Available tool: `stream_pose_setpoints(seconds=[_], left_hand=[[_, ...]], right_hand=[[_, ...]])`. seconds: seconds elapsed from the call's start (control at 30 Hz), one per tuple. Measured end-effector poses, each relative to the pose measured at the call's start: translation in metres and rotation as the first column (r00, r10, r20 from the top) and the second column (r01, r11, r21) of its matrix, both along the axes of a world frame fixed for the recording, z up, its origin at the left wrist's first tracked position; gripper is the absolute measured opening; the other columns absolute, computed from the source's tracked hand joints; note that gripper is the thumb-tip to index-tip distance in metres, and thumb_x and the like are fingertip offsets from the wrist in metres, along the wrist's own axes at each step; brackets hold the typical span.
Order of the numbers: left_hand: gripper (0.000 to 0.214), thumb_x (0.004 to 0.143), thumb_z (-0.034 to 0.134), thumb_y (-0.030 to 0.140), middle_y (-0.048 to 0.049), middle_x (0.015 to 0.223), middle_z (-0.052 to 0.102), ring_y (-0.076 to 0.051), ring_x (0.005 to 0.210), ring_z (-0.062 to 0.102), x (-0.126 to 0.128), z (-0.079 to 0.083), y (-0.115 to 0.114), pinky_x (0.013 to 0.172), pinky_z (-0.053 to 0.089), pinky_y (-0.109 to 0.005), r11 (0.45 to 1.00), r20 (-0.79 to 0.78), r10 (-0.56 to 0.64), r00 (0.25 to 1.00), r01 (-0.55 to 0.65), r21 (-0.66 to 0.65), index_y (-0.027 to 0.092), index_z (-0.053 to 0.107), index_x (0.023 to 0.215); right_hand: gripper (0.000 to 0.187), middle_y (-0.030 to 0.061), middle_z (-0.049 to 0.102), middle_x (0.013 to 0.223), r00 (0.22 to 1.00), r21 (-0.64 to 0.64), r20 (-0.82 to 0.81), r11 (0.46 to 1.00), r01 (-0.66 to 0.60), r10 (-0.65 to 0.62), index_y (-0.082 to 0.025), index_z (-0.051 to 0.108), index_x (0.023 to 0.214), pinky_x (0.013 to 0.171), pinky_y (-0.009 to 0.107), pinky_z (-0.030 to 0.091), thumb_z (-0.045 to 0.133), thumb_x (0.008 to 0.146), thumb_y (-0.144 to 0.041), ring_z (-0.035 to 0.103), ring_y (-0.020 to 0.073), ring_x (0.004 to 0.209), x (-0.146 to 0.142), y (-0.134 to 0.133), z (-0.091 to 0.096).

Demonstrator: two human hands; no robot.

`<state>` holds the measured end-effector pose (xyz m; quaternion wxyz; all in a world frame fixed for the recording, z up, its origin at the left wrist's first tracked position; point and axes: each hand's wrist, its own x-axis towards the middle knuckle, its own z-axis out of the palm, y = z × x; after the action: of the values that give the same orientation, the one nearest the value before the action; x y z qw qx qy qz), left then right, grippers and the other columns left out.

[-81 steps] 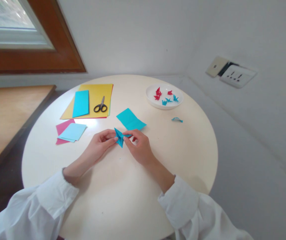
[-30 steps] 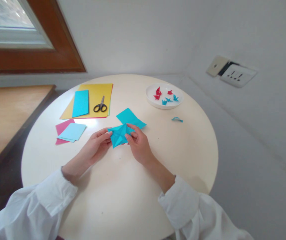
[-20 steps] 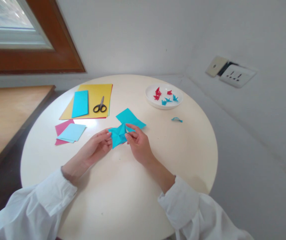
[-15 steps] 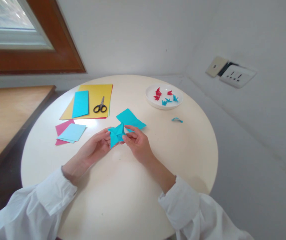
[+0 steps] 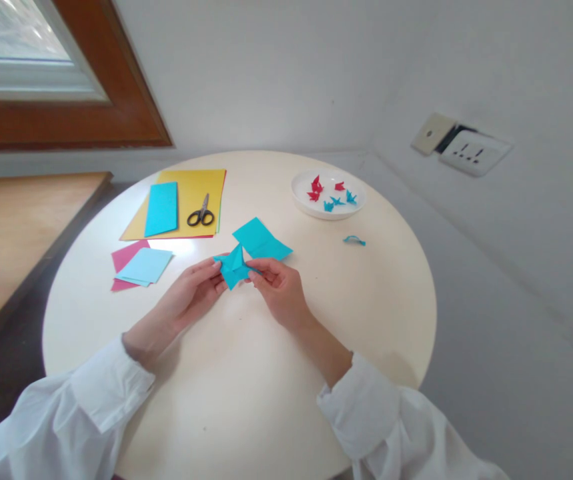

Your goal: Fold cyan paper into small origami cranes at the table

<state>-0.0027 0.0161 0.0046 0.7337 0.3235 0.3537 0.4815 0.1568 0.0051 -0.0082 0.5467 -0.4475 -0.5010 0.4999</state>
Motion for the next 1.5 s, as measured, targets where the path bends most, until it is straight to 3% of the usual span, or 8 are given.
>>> stream_pose_setpoints(seconds=[0.17,0.3,0.43,0.63,0.87,1.07,1.27,1.5], left_hand=[[0.017,0.07,0.071,0.028,-0.0031,0.071,0.062,-0.013,0.073,0.057,-0.001,-0.002,-0.001,0.076,0.045,-0.025,0.998,-0.091,0.031,0.995,-0.026,0.055,0.012,0.064,0.066],[0.021,0.068,0.072,0.033,-0.0041,0.073,0.065,-0.014,0.07,0.057,-0.001,-0.006,-0.003,0.07,0.045,-0.026,0.994,-0.216,-0.026,0.976,0.049,0.102,0.013,0.067,0.066],[0.026,0.071,0.067,0.04,-0.0058,0.075,0.068,-0.016,0.071,0.059,0.0,-0.007,-0.005,0.07,0.044,-0.028,0.98,-0.405,-0.02,0.914,0.098,0.173,0.014,0.07,0.074],[0.025,0.073,0.061,0.034,-0.002,0.055,0.061,-0.013,0.053,0.048,0.003,0.0,-0.006,0.052,0.034,-0.024,0.921,-0.666,0.071,0.743,0.208,0.33,0.015,0.065,0.057],[0.025,0.078,0.055,0.031,-0.0017,0.058,0.057,-0.014,0.058,0.048,0.002,0.0,-0.008,0.054,0.035,-0.023,0.855,-0.687,0.074,0.723,0.309,0.416,0.017,0.061,0.058],[0.026,0.081,0.051,0.027,-0.0021,0.061,0.056,-0.014,0.058,0.05,0.001,0.0,-0.008,0.058,0.038,-0.025,0.817,-0.709,0.095,0.698,0.353,0.457,0.018,0.058,0.057],[0.028,0.083,0.05,0.03,-0.0038,0.065,0.057,-0.015,0.06,0.051,0.001,0.003,-0.01,0.059,0.039,-0.026,0.792,-0.693,0.027,0.72,0.407,0.454,0.018,0.059,0.06],[0.025,0.083,0.05,0.032,-0.0045,0.069,0.058,-0.015,0.062,0.052,-0.002,0.002,-0.011,0.06,0.04,-0.026,0.773,-0.688,-0.022,0.726,0.449,0.448,0.017,0.059,0.065]], right_hand=[[0.017,0.0015,0.07,0.076,0.998,0.026,0.04,0.999,0.043,-0.044,-0.021,0.068,0.08,0.065,0.032,0.053,0.069,0.066,-0.03,0.063,0.0145,0.065,0.0,0.0,0.001],[0.018,0.0017,0.069,0.074,0.997,0.033,0.037,0.997,0.073,-0.074,-0.02,0.067,0.08,0.063,0.032,0.053,0.069,0.066,-0.032,0.062,0.0141,0.062,0.0,0.0,0.001],[0.021,0.0022,0.069,0.076,0.997,0.026,0.06,0.998,0.048,-0.05,-0.019,0.067,0.081,0.065,0.032,0.052,0.068,0.067,-0.034,0.061,0.0139,0.063,0.001,0.0,0.0],[0.032,0.0022,0.066,0.077,0.994,0.025,0.057,0.995,0.092,-0.094,-0.019,0.065,0.08,0.067,0.031,0.05,0.067,0.066,-0.048,0.06,0.016,0.071,0.002,0.004,-0.002],[0.03,-0.002,0.053,0.057,0.994,-0.025,0.085,0.997,0.078,-0.075,-0.019,0.06,0.063,0.058,0.027,0.042,0.064,0.07,-0.048,0.049,0.0121,0.058,0.004,0.006,-0.004],[0.031,-0.0036,0.048,0.056,0.996,-0.065,-0.068,0.997,0.052,-0.057,-0.019,0.053,0.057,0.062,0.028,0.042,0.066,0.069,-0.045,0.047,0.0113,0.058,0.004,0.008,-0.009],[0.037,-0.0068,0.036,0.051,0.978,-0.133,-0.209,0.991,-0.001,-0.027,-0.019,0.043,0.05,0.052,0.024,0.034,0.069,0.065,-0.041,0.036,0.0081,0.051,0.002,0.006,-0.001],[0.034,-0.0062,0.042,0.052,0.899,-0.275,-0.438,0.95,-0.145,0.011,-0.019,0.047,0.05,0.051,0.024,0.035,0.076,0.056,-0.034,0.038,0.0079,0.051,0.0,0.006,0.006]])
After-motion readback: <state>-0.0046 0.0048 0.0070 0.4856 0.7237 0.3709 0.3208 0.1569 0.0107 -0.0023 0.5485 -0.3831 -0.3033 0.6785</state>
